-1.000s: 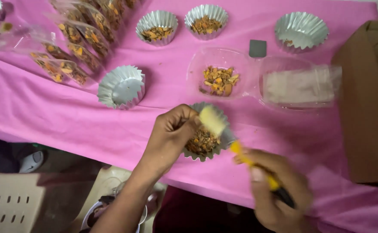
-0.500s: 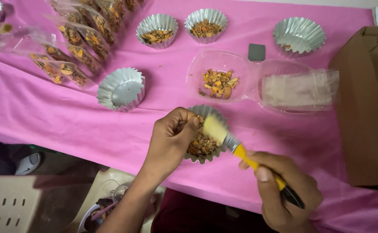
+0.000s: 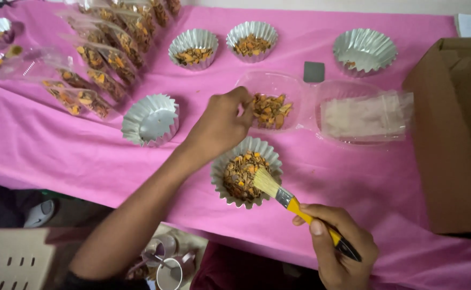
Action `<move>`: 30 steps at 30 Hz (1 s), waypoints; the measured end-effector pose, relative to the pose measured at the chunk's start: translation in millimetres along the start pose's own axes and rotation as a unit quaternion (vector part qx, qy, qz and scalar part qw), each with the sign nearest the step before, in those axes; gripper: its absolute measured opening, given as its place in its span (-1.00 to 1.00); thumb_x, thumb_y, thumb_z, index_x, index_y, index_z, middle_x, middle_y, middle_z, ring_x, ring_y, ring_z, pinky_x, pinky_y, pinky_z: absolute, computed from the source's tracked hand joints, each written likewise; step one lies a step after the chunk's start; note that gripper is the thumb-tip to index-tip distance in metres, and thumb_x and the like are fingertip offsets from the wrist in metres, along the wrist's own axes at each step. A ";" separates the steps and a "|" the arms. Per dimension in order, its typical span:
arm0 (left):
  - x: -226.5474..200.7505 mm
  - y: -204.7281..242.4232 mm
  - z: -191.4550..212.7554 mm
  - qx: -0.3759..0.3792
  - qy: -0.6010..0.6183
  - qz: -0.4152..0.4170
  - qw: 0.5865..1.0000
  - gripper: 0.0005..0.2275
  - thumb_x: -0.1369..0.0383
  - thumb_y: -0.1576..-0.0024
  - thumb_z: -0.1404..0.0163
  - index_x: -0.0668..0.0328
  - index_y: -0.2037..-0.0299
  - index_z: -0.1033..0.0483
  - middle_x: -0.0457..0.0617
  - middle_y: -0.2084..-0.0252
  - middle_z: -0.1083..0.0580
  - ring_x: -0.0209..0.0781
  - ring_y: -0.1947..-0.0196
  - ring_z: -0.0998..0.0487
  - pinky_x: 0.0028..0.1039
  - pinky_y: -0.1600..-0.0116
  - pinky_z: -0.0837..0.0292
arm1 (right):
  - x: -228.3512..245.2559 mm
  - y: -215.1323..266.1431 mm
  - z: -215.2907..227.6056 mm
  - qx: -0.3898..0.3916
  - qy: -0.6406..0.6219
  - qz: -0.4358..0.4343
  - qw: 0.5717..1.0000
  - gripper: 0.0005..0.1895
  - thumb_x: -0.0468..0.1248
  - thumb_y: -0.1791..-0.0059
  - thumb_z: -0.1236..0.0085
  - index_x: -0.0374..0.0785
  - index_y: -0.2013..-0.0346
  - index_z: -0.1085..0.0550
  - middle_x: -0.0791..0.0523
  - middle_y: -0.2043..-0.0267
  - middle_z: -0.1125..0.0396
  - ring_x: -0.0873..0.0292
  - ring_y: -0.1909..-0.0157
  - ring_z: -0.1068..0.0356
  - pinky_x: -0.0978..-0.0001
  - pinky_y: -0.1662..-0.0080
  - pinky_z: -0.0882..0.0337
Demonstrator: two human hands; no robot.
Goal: Sorting and cleaning dried herbs in a metal cupcake liner using a brush and fingers on a production table.
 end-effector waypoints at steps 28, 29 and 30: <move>-14.6 56.6 -11.9 0.359 -0.151 -0.051 0.919 -0.77 0.25 -0.20 -0.02 0.25 0.11 -0.42 0.16 0.04 -0.47 0.15 -0.02 -0.48 -0.11 -0.06 -0.35 | -29.9 7.9 4.0 -0.099 -0.044 -0.018 0.994 -0.70 -0.25 -0.12 0.03 -0.51 0.05 -0.43 -0.06 0.17 -0.41 0.05 0.29 -0.56 0.41 0.16 -0.61; -11.2 51.0 -17.3 0.368 -0.168 -0.081 0.911 -0.80 0.28 -0.17 -0.03 0.29 0.21 -0.41 0.17 0.13 -0.48 0.16 0.11 -0.52 -0.11 0.04 -0.40 | -30.2 7.2 3.6 -0.098 -0.048 -0.014 0.994 -0.69 -0.25 -0.12 0.03 -0.51 0.05 -0.43 -0.06 0.17 -0.41 0.06 0.30 -0.55 0.41 0.16 -0.62; -12.5 46.9 -16.6 0.368 -0.167 -0.083 0.911 -0.80 0.28 -0.17 -0.03 0.29 0.21 -0.41 0.17 0.13 -0.48 0.16 0.11 -0.52 -0.11 0.04 -0.40 | -30.2 6.9 3.4 -0.099 -0.046 -0.013 0.994 -0.69 -0.25 -0.12 0.03 -0.51 0.05 -0.43 -0.06 0.17 -0.41 0.06 0.30 -0.55 0.41 0.16 -0.62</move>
Point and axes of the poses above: each hand's wrist, its own y-axis away from the middle knuckle, its own z-axis out of the back of the hand, x = y × z, the point moved 1 cm from there along -y, towards the middle knuckle
